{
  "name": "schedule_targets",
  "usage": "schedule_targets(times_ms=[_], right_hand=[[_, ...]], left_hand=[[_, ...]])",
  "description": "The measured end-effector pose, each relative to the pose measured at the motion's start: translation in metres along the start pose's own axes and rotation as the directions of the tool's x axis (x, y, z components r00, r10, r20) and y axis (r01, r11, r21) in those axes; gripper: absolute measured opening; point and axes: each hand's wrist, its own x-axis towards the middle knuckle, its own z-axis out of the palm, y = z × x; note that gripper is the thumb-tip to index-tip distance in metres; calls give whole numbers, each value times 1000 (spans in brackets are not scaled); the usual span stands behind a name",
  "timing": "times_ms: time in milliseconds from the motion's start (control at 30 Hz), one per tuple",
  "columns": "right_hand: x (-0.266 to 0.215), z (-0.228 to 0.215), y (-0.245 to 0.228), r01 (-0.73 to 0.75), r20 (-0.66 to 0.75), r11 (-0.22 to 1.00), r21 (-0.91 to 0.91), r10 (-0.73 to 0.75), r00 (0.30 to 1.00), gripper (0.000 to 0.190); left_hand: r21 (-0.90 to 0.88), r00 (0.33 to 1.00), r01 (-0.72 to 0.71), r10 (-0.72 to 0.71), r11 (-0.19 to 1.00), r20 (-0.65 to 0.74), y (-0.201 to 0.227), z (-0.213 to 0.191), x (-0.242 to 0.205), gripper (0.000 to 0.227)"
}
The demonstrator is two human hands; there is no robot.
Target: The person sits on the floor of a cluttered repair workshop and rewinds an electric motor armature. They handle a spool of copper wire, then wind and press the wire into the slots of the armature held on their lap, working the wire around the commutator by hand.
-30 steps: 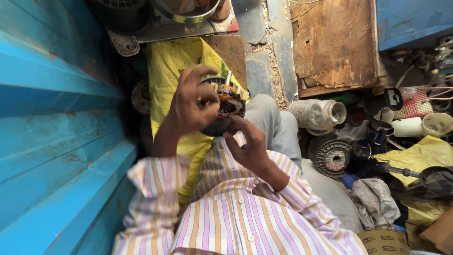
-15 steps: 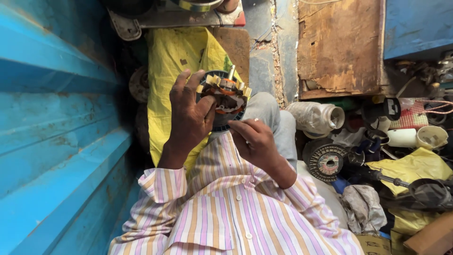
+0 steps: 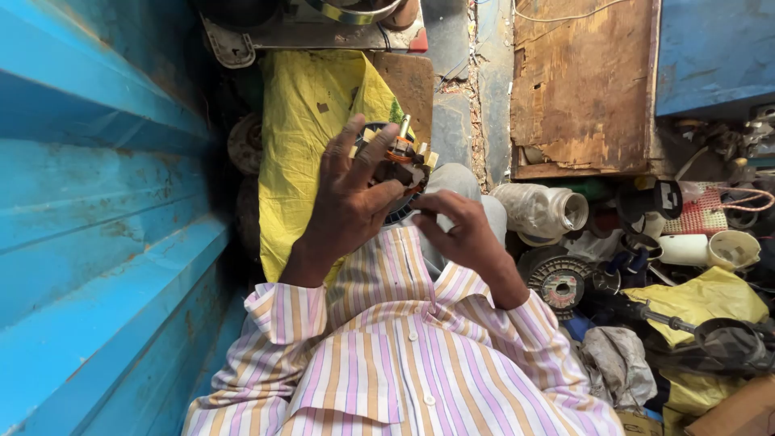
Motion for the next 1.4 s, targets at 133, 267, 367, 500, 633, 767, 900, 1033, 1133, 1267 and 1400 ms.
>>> schedule_targets(times_ms=[133,267,367,500,633,767,900,1033,1133,1267,1400], right_hand=[[-31,14,63,-24,-78,985,168,37,996,9],[-35,3,81,61,-234,928,366,29,972,8],[13,-40,38,128,-361,991,-26,-129,924,8],[72,-52,-2,152,-363,979,-137,-192,912,7],[116,-44,-10,211,-271,963,-170,-251,929,12],[139,-39,-8,66,-233,991,-119,-93,968,16],[139,-38,17,8,-147,993,-122,-26,989,17],[134,-37,31,-135,-126,991,25,137,983,14],[133,-38,29,-187,-111,981,44,191,975,15],[132,-37,34,-247,-79,968,52,251,965,15],[130,-36,66,-255,-45,967,-24,254,966,17]], left_hand=[[57,1000,-21,21,998,2,4,2,4,5],[-20,996,36,-38,999,-82,1,5,2,13],[-300,954,204,-258,932,-154,2,5,3,13],[-551,845,344,-507,760,-172,-1,19,-2,11],[-421,837,363,-489,831,-245,1,25,-3,7],[-302,853,361,-443,882,-276,-1,31,-2,9],[-227,864,359,-415,905,-285,0,29,3,9],[-202,882,327,-375,923,-285,-1,29,3,9],[-178,889,312,-353,933,-291,-4,32,2,10],[-161,894,302,-338,940,-295,-4,32,2,11],[-149,895,301,-333,942,-296,-2,26,8,10]])
